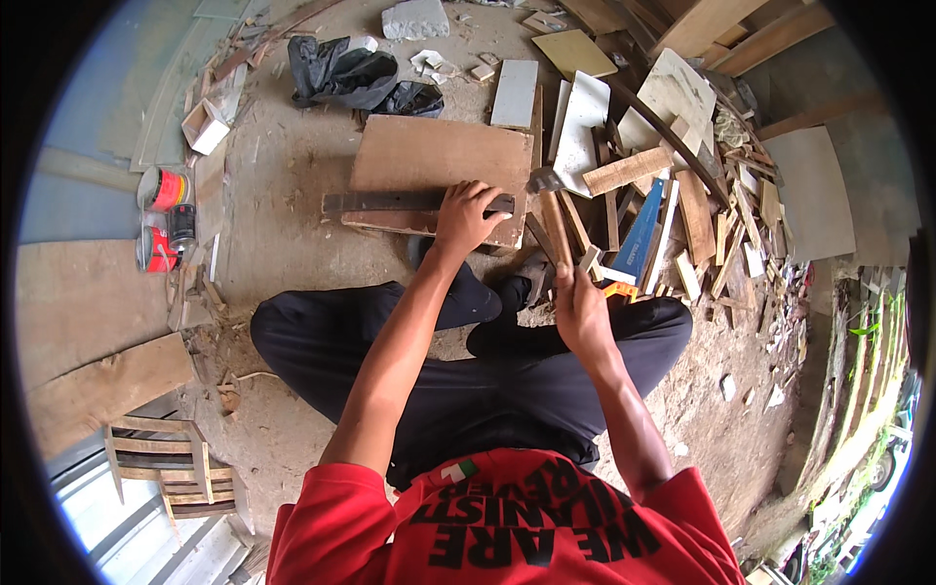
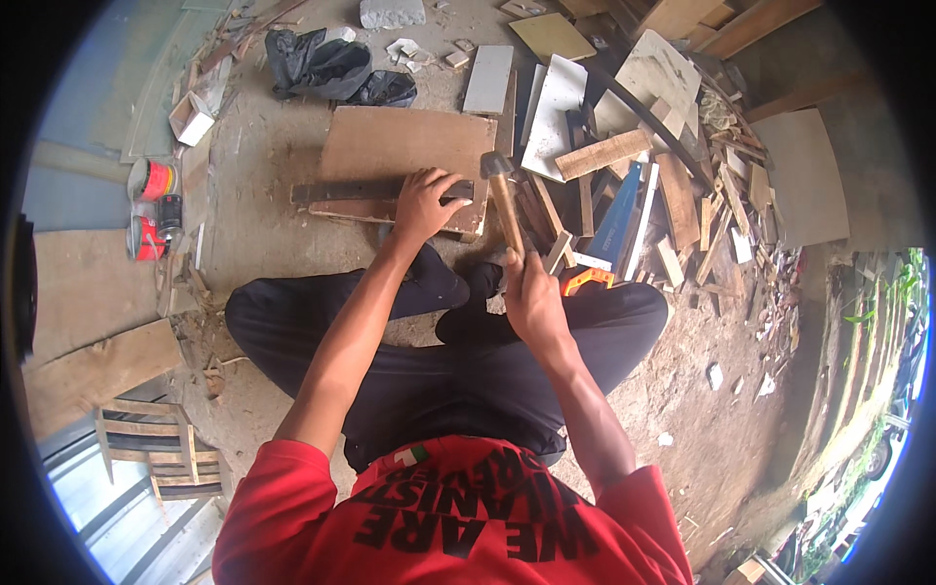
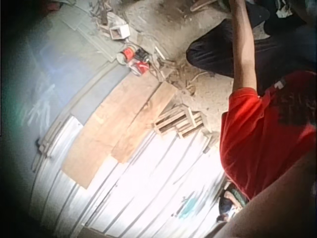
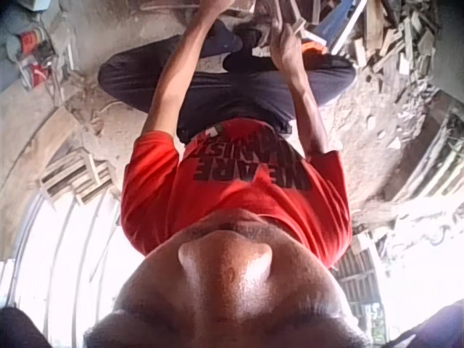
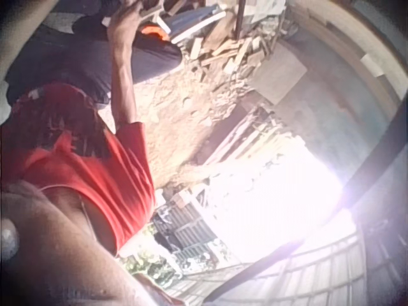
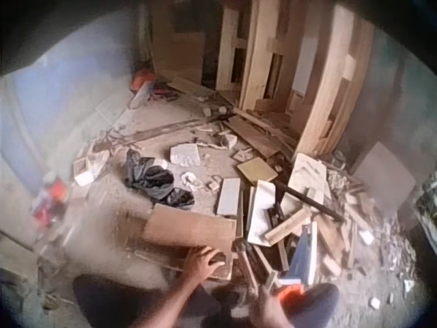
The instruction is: The person sits on the floor and uses a hand saw to cut a small piece of wood. They then pick up a nail, place it on the wood, and use a hammer to drive the nail into the wood to join two pieces together.
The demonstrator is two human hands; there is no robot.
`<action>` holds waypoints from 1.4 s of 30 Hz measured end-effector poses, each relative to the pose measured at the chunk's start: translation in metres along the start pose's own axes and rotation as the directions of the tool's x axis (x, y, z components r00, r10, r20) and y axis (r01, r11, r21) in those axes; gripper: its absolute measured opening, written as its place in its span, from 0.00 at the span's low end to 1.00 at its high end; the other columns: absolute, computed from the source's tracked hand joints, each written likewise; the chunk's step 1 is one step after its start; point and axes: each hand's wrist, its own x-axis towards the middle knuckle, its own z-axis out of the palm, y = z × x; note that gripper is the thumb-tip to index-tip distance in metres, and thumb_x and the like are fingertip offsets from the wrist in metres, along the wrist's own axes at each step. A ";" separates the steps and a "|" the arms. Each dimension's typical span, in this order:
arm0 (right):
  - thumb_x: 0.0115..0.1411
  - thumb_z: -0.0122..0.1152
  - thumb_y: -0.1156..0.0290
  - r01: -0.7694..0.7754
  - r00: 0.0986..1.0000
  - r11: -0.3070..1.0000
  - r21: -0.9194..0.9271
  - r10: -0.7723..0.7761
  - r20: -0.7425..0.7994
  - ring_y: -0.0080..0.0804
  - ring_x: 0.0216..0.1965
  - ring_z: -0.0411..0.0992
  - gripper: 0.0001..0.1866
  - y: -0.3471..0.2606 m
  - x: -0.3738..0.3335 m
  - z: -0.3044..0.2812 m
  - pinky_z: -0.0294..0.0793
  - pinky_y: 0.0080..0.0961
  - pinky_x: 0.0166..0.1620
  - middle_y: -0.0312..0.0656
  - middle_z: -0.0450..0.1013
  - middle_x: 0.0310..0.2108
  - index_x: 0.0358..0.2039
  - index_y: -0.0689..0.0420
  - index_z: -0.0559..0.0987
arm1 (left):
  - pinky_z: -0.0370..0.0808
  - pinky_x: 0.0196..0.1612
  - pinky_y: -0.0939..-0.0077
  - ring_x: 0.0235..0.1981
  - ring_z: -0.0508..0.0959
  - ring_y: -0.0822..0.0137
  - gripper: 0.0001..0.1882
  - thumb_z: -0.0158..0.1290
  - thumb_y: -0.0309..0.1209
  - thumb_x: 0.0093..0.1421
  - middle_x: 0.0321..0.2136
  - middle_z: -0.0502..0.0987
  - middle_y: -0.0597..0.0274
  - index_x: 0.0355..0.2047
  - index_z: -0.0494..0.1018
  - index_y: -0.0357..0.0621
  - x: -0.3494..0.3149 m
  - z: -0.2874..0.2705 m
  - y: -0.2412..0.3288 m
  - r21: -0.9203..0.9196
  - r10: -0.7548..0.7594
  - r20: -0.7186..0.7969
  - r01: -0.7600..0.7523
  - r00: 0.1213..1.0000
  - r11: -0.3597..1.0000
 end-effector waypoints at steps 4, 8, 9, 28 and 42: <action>0.72 0.47 0.65 0.133 0.987 0.979 0.151 -0.118 -0.105 0.66 0.22 0.69 0.15 -0.030 0.003 -0.016 0.63 0.51 0.22 0.60 0.68 0.16 0.33 0.65 0.66 | 0.70 0.53 0.61 0.44 0.76 0.55 0.23 0.66 0.43 0.50 0.40 0.78 0.61 0.44 0.80 0.47 0.003 -0.003 0.001 -0.028 -0.014 0.005 0.014 1.000 1.000; 0.71 0.49 0.65 0.189 0.981 0.981 0.034 -0.187 -0.050 0.69 0.23 0.69 0.15 -0.005 0.009 0.009 0.63 0.55 0.24 0.62 0.68 0.15 0.33 0.65 0.67 | 0.70 0.52 0.61 0.45 0.76 0.55 0.22 0.66 0.43 0.51 0.40 0.78 0.61 0.44 0.80 0.47 0.002 -0.001 0.004 -0.027 -0.031 0.018 0.031 0.999 0.999; 0.71 0.49 0.65 0.193 0.979 0.980 0.037 -0.191 -0.065 0.70 0.23 0.69 0.15 0.000 0.010 0.012 0.63 0.55 0.24 0.63 0.68 0.16 0.32 0.65 0.67 | 0.71 0.52 0.61 0.45 0.76 0.55 0.22 0.66 0.43 0.51 0.40 0.78 0.61 0.44 0.80 0.47 0.002 0.000 0.005 -0.022 -0.023 0.011 0.023 1.000 0.999; 0.68 0.51 0.55 -0.225 0.968 0.974 0.002 0.224 -0.116 0.71 0.37 0.74 0.24 0.147 0.030 0.073 0.73 0.59 0.41 0.71 0.74 0.28 0.30 0.68 0.72 | 0.72 0.52 0.72 0.47 0.79 0.67 0.21 0.58 0.40 0.65 0.45 0.82 0.52 0.50 0.77 0.34 0.082 -0.125 -0.005 -0.441 -0.031 0.349 0.194 0.937 0.877; 0.55 0.63 0.68 -0.160 0.976 0.952 -0.261 0.192 0.103 0.57 0.41 0.77 0.18 0.186 0.033 0.101 0.78 0.46 0.45 0.59 0.77 0.36 0.41 0.66 0.72 | 0.74 0.46 0.78 0.39 0.77 0.75 0.24 0.47 0.43 0.71 0.42 0.81 0.61 0.56 0.73 0.35 0.112 -0.167 0.000 -0.506 -0.136 0.269 0.260 0.954 0.822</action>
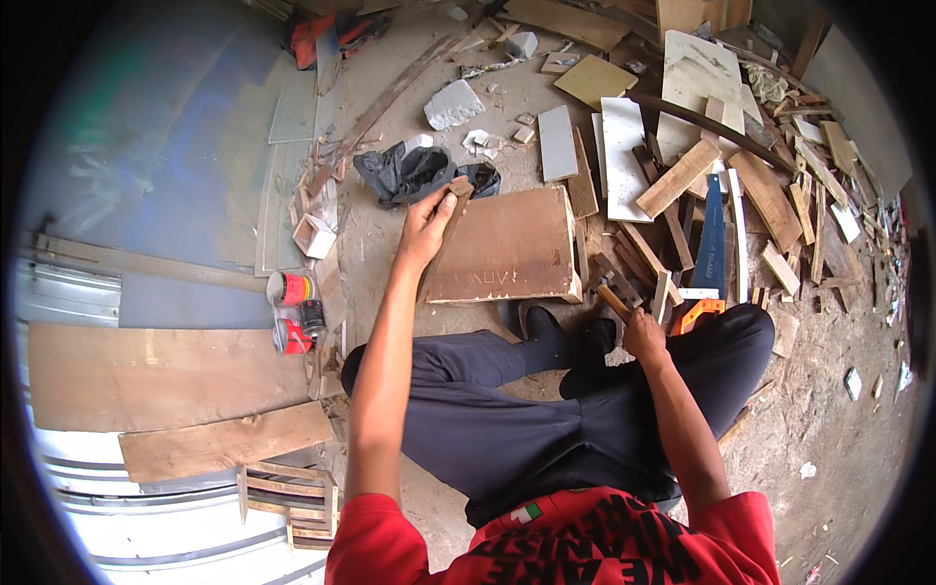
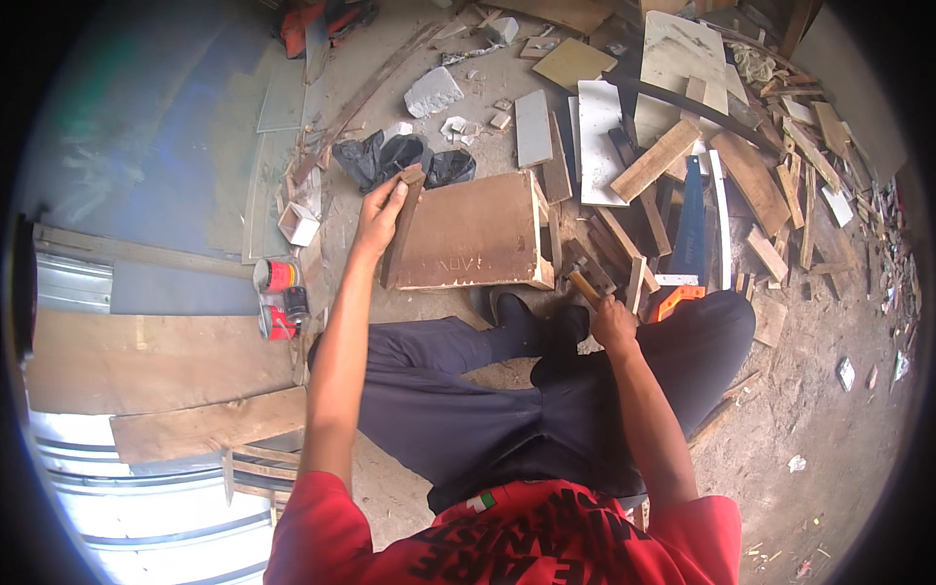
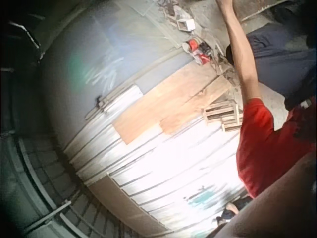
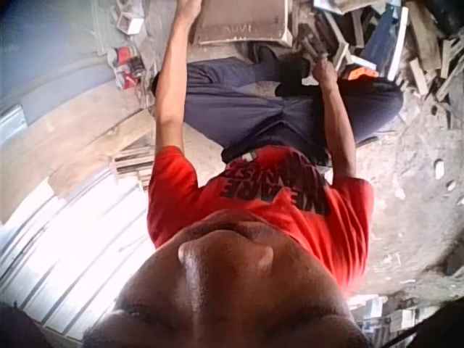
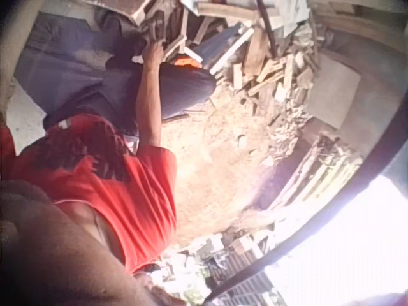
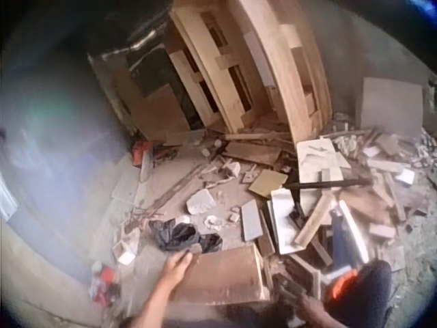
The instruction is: The person sits on the floor and uses a hand saw to cut a small piece of wood. They then pick up a nail, place it on the wood, and use a hammer to drive the nail into the wood to join two pieces together.
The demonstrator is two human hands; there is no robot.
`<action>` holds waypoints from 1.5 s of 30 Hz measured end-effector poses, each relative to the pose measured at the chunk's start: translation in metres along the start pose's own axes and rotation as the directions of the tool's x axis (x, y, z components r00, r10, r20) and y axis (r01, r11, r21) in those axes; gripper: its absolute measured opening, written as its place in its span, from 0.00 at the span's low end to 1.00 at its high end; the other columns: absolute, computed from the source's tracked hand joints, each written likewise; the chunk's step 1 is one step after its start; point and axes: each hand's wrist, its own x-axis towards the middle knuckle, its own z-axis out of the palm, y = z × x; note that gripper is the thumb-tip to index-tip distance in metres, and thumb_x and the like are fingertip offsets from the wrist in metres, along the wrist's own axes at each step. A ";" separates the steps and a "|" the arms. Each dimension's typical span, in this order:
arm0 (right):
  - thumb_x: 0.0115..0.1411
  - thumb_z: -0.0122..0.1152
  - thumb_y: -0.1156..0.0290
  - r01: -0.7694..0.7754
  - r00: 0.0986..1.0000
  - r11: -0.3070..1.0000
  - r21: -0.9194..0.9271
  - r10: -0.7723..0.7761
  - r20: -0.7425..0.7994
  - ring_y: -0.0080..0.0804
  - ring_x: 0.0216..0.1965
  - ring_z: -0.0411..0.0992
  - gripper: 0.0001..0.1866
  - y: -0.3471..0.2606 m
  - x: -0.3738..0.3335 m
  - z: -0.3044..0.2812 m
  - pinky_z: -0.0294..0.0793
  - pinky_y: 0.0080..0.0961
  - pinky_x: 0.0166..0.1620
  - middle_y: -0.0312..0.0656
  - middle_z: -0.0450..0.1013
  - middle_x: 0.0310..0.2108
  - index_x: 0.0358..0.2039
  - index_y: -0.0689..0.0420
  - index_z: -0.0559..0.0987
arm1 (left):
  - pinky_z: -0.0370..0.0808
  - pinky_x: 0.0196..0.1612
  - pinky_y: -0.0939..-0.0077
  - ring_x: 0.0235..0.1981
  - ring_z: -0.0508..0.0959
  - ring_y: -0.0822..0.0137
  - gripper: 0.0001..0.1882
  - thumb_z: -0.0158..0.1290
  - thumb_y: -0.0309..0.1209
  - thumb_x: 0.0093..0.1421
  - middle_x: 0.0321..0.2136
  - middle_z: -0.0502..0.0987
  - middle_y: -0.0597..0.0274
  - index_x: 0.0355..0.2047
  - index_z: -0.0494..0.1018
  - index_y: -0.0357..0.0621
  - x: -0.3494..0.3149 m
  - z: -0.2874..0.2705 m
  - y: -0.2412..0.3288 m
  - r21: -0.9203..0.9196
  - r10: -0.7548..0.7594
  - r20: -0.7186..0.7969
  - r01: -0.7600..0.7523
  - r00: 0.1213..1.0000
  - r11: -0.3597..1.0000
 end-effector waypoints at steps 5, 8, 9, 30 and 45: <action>0.56 0.62 0.65 0.010 1.000 0.995 0.101 -0.007 -0.031 0.61 0.38 0.77 0.16 0.007 -0.002 -0.008 0.77 0.50 0.43 0.62 0.77 0.33 0.34 0.67 0.75 | 0.75 0.40 0.74 0.37 0.76 0.72 0.30 0.37 0.51 0.73 0.38 0.75 0.62 0.60 0.66 0.36 0.020 -0.002 0.050 -0.268 -0.115 0.149 0.152 0.982 0.951; 0.58 0.61 0.62 0.034 0.998 0.990 0.139 -0.026 -0.056 0.63 0.36 0.76 0.17 0.005 -0.002 -0.009 0.76 0.53 0.41 0.64 0.76 0.30 0.31 0.67 0.75 | 0.76 0.38 0.78 0.35 0.77 0.74 0.28 0.38 0.50 0.73 0.37 0.77 0.62 0.56 0.70 0.39 0.026 0.007 0.081 -0.352 -0.100 0.099 0.129 0.990 0.927; 0.59 0.61 0.62 0.027 0.998 0.986 0.164 -0.016 -0.065 0.64 0.35 0.76 0.17 0.007 -0.002 -0.007 0.76 0.53 0.40 0.64 0.76 0.29 0.30 0.67 0.75 | 0.76 0.39 0.76 0.36 0.76 0.73 0.29 0.38 0.51 0.73 0.38 0.76 0.62 0.58 0.68 0.38 0.030 0.011 0.086 -0.362 -0.086 0.107 0.120 0.990 0.924; 0.60 0.63 0.57 0.108 0.993 0.939 0.326 -0.083 -0.088 0.61 0.33 0.77 0.22 0.031 0.000 -0.001 0.76 0.49 0.35 0.64 0.75 0.24 0.23 0.67 0.76 | 0.75 0.27 0.80 0.26 0.73 0.76 0.20 0.44 0.47 0.72 0.31 0.70 0.66 0.46 0.68 0.42 0.080 0.081 0.149 -0.249 0.145 -0.194 -0.192 0.970 0.949; 0.59 0.64 0.58 0.129 0.990 0.923 0.364 -0.097 -0.104 0.61 0.34 0.77 0.21 0.033 -0.002 -0.004 0.76 0.48 0.37 0.64 0.75 0.26 0.25 0.67 0.77 | 0.75 0.25 0.79 0.26 0.74 0.76 0.22 0.42 0.50 0.72 0.30 0.72 0.65 0.46 0.69 0.42 0.081 0.096 0.160 -0.355 0.132 -0.163 -0.183 0.978 0.917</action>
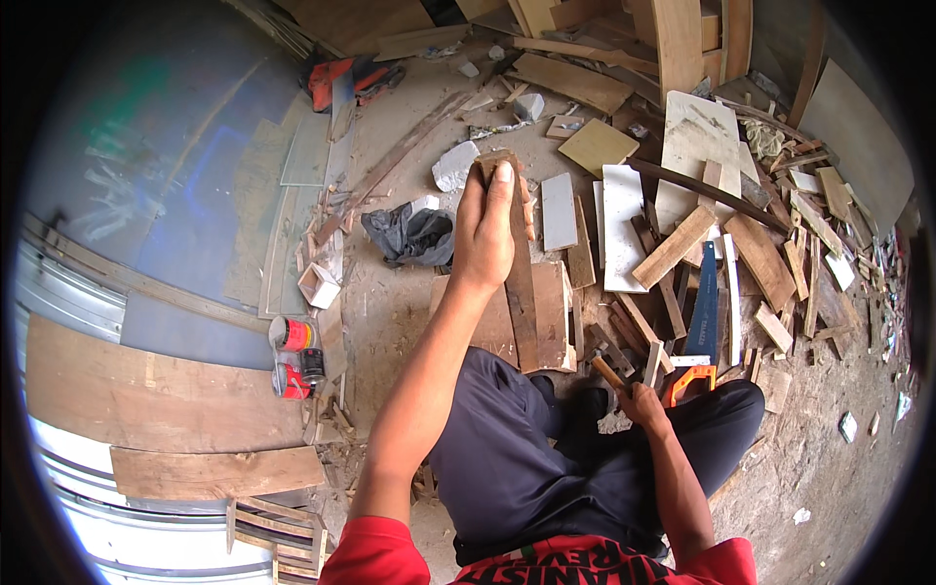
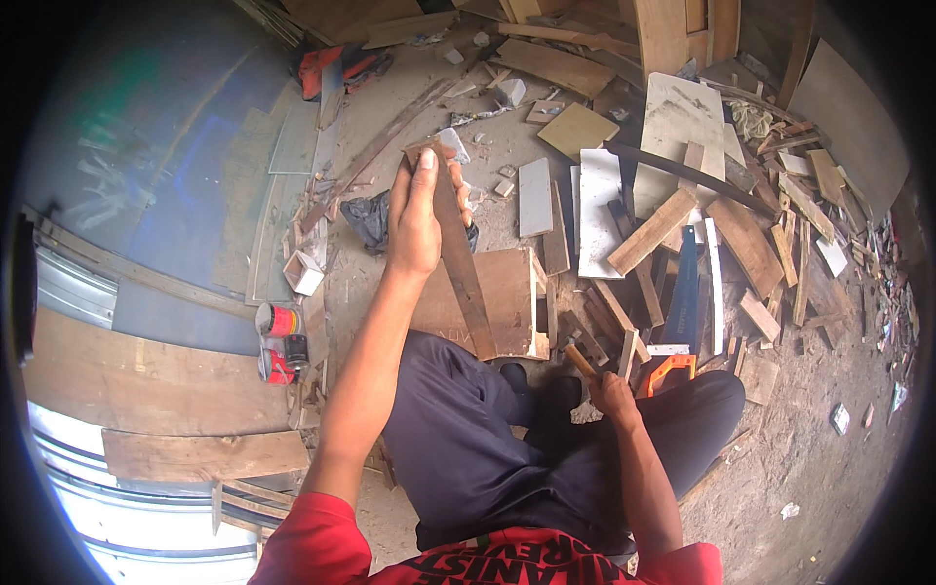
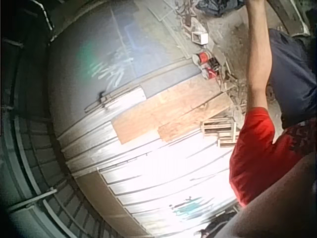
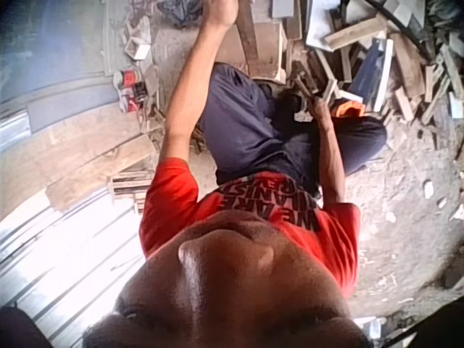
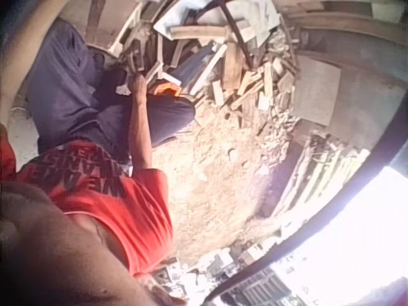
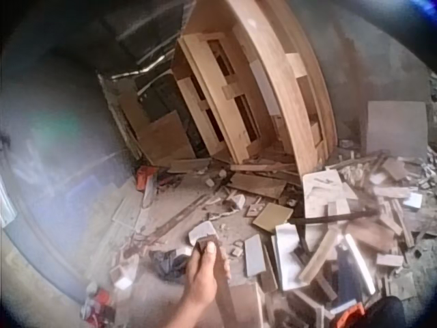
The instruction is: The person sits on the floor and uses a hand saw to cut a small piece of wood. They then pick up a nail, place it on the wood, and use a hammer to drive the nail into the wood to join two pieces together.
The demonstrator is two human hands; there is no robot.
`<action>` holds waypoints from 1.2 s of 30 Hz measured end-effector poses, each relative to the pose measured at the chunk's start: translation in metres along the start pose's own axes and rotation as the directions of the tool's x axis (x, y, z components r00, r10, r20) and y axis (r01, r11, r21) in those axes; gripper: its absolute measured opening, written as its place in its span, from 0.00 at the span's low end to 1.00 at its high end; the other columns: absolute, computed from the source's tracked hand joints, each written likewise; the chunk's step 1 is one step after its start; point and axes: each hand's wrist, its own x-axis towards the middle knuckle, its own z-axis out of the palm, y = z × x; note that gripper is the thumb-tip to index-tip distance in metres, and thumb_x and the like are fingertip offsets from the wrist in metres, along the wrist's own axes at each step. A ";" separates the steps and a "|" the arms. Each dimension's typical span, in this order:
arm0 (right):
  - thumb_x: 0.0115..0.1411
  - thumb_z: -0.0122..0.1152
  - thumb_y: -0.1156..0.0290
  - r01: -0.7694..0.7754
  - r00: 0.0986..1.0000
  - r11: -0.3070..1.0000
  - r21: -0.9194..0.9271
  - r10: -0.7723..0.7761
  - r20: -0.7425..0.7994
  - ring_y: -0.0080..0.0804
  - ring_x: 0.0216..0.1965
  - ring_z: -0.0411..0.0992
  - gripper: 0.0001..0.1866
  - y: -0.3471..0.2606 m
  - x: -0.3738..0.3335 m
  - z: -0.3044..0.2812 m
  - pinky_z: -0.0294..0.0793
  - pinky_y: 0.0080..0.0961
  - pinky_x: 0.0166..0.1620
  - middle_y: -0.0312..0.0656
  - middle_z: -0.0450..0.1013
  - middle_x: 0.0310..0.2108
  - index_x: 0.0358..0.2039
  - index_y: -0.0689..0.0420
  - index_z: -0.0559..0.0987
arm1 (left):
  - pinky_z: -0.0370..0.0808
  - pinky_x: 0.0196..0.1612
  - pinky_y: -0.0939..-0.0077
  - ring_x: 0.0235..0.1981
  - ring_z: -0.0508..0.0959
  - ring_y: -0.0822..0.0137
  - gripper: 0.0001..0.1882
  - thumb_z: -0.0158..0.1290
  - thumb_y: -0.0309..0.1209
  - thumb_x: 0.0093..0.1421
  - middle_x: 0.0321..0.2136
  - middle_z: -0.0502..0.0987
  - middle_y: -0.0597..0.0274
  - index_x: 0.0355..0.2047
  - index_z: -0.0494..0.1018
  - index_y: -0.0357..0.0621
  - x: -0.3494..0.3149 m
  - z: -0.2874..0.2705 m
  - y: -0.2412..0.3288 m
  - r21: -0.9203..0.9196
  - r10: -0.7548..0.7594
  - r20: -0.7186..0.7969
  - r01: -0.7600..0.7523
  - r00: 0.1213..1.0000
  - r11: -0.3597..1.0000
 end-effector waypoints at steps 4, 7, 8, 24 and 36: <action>0.59 0.65 0.57 0.026 1.000 1.000 -0.013 -0.026 -0.012 0.61 0.33 0.77 0.22 0.006 0.001 0.004 0.75 0.49 0.35 0.64 0.75 0.24 0.24 0.67 0.76 | 0.74 0.24 0.79 0.24 0.73 0.75 0.31 0.37 0.60 0.69 0.27 0.72 0.65 0.43 0.70 0.42 -0.002 0.000 0.005 -0.033 -0.081 0.043 0.082 0.996 0.996; 0.59 0.64 0.57 0.008 1.000 1.000 0.024 -0.009 0.018 0.63 0.34 0.77 0.23 0.000 0.000 -0.001 0.75 0.51 0.35 0.65 0.75 0.24 0.23 0.67 0.76 | 0.74 0.24 0.77 0.22 0.73 0.74 0.36 0.35 0.67 0.66 0.26 0.73 0.65 0.41 0.71 0.43 -0.002 0.005 0.014 -0.113 -0.171 0.043 0.175 0.984 0.978; 0.59 0.64 0.56 -0.021 0.999 0.998 0.053 0.019 0.051 0.63 0.34 0.76 0.23 -0.009 0.003 -0.007 0.74 0.51 0.35 0.65 0.74 0.24 0.23 0.67 0.76 | 0.73 0.23 0.76 0.22 0.73 0.73 0.38 0.35 0.69 0.65 0.26 0.73 0.65 0.40 0.71 0.43 0.001 0.007 0.018 -0.158 -0.200 0.046 0.205 0.979 0.966; 0.58 0.62 0.70 -0.115 0.817 0.974 0.197 0.205 -0.539 0.52 0.38 0.78 0.10 0.012 0.040 -0.056 0.76 0.42 0.43 0.54 0.78 0.33 0.38 0.63 0.79 | 0.72 0.28 0.84 0.27 0.74 0.80 0.17 0.51 0.43 0.69 0.28 0.75 0.68 0.42 0.74 0.40 -0.011 -0.008 -0.021 0.444 0.027 0.200 -0.115 0.979 0.888; 0.55 0.69 0.59 -0.061 0.926 0.991 -0.122 0.011 -0.377 0.55 0.42 0.73 0.20 0.044 0.064 -0.038 0.73 0.44 0.47 0.57 0.77 0.35 0.39 0.63 0.80 | 0.72 0.39 0.66 0.30 0.75 0.62 0.25 0.43 0.50 0.71 0.27 0.76 0.55 0.46 0.70 0.37 -0.025 -0.007 -0.027 0.487 0.098 0.299 -0.240 0.949 0.840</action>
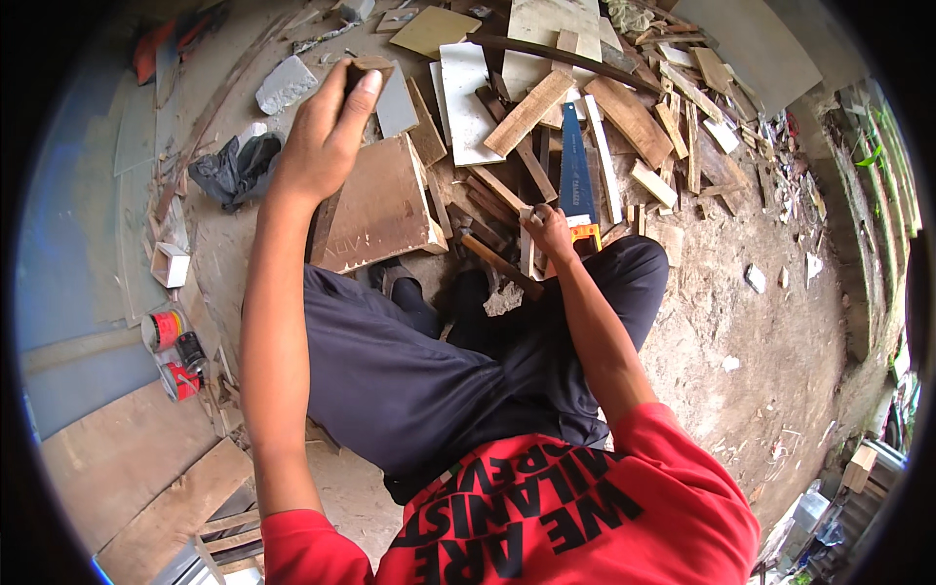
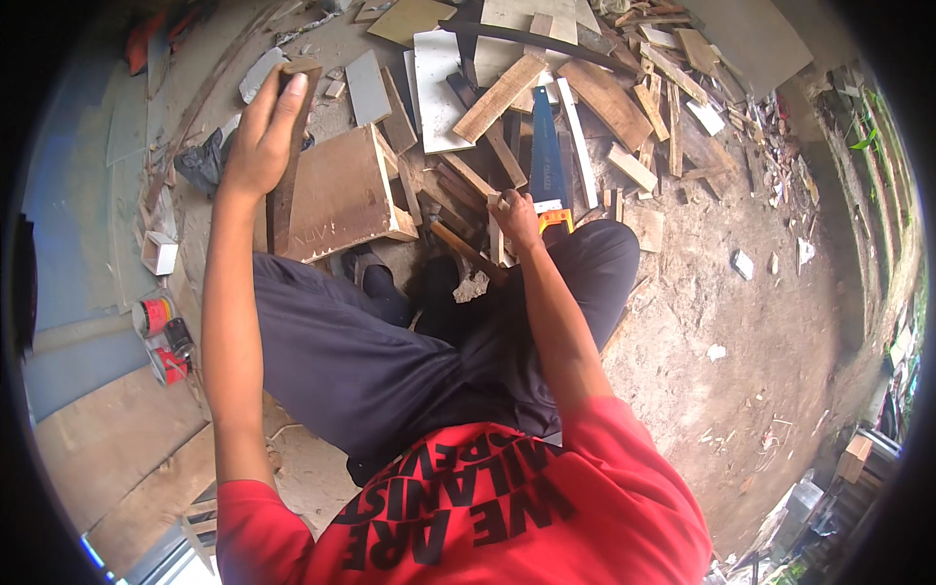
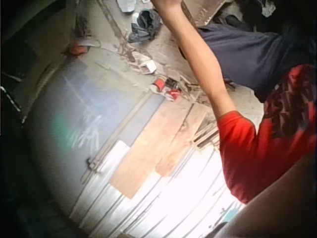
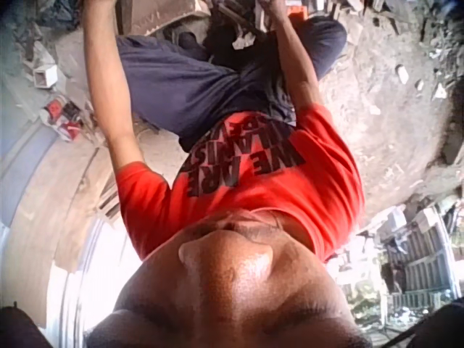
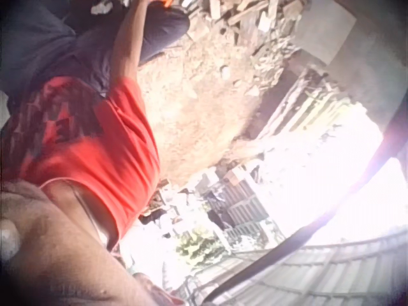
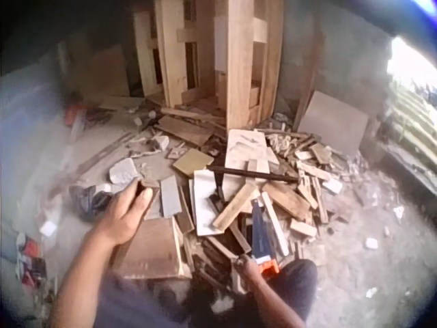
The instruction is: The person sits on the floor and uses a hand saw to cut a small piece of wood. They then pick up a nail, place it on the wood, and use a hammer to drive the nail into the wood to join two pieces together.
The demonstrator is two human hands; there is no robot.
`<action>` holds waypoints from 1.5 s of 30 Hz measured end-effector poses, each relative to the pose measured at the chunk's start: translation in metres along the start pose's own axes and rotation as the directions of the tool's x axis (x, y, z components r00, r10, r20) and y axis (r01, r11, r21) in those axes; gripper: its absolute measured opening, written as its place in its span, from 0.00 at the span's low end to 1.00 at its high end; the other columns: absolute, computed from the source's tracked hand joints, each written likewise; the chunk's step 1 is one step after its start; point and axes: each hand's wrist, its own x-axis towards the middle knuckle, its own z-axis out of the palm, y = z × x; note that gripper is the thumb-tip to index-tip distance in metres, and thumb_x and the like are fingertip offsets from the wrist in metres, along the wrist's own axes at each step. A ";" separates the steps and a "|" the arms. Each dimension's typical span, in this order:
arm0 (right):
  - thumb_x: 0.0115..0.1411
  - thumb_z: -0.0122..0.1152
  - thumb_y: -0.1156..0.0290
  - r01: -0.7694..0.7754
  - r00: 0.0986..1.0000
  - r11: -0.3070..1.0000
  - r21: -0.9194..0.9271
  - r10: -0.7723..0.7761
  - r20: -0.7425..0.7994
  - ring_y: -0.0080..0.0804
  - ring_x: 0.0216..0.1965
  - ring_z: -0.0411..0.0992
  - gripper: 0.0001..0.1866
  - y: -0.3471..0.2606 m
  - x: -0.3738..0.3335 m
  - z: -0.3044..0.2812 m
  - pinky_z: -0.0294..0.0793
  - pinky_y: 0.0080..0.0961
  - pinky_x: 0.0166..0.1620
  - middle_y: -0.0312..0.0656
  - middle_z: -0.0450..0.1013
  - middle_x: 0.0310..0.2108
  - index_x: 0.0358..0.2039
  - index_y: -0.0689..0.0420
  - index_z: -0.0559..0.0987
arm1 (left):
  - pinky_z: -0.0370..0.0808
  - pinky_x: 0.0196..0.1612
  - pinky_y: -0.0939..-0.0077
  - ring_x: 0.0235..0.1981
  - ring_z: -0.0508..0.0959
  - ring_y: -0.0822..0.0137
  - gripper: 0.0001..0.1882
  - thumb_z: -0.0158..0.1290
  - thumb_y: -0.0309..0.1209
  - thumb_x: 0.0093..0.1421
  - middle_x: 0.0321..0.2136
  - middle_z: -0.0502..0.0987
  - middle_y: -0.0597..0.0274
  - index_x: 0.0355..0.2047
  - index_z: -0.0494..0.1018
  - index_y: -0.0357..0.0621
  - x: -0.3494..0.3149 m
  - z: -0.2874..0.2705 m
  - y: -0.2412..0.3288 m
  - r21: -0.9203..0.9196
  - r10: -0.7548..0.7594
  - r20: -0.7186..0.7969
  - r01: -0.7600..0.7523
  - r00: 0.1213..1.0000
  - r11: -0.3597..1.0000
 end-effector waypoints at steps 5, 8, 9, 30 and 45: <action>0.57 0.68 0.63 -0.003 0.982 0.998 0.063 0.014 -0.188 0.49 0.35 0.73 0.15 0.025 0.008 -0.001 0.73 0.41 0.40 0.56 0.77 0.32 0.30 0.64 0.80 | 0.71 0.48 0.66 0.42 0.78 0.53 0.29 0.43 0.51 0.71 0.39 0.78 0.45 0.51 0.69 0.33 -0.009 -0.005 -0.001 0.127 -0.037 0.080 0.027 0.996 0.992; 0.66 0.59 0.59 -0.108 0.889 0.924 0.366 0.254 -0.380 0.39 0.36 0.75 0.19 0.045 0.020 -0.012 0.75 0.34 0.39 0.53 0.77 0.36 0.40 0.66 0.75 | 0.72 0.48 0.64 0.42 0.79 0.51 0.29 0.44 0.51 0.70 0.39 0.79 0.43 0.51 0.70 0.33 -0.015 -0.011 -0.020 0.204 -0.047 0.051 0.036 0.998 0.978; 0.68 0.56 0.57 -0.134 0.858 0.865 0.483 0.345 -0.381 0.37 0.37 0.75 0.20 0.045 0.023 -0.016 0.75 0.32 0.40 0.52 0.76 0.36 0.43 0.66 0.74 | 0.72 0.50 0.64 0.45 0.80 0.49 0.30 0.45 0.51 0.70 0.41 0.79 0.41 0.52 0.70 0.32 -0.018 -0.012 -0.027 0.249 -0.065 0.040 0.053 0.997 0.967; 0.62 0.62 0.59 -0.324 0.781 0.901 0.288 0.427 -0.456 0.56 0.51 0.67 0.33 0.034 0.027 -0.035 0.67 0.43 0.53 0.64 0.65 0.52 0.57 0.72 0.66 | 0.69 0.55 0.65 0.50 0.78 0.51 0.32 0.45 0.54 0.69 0.47 0.78 0.41 0.54 0.70 0.32 0.002 0.006 -0.035 0.300 -0.141 0.128 0.097 0.982 0.949; 0.54 0.66 0.68 0.101 0.995 0.989 0.112 -0.097 -0.035 0.56 0.40 0.76 0.12 -0.021 0.013 0.006 0.75 0.45 0.46 0.55 0.77 0.35 0.36 0.61 0.80 | 0.68 0.57 0.67 0.51 0.77 0.51 0.33 0.47 0.48 0.70 0.49 0.77 0.38 0.58 0.64 0.26 0.020 0.020 -0.016 0.293 -0.097 0.305 0.004 0.947 0.956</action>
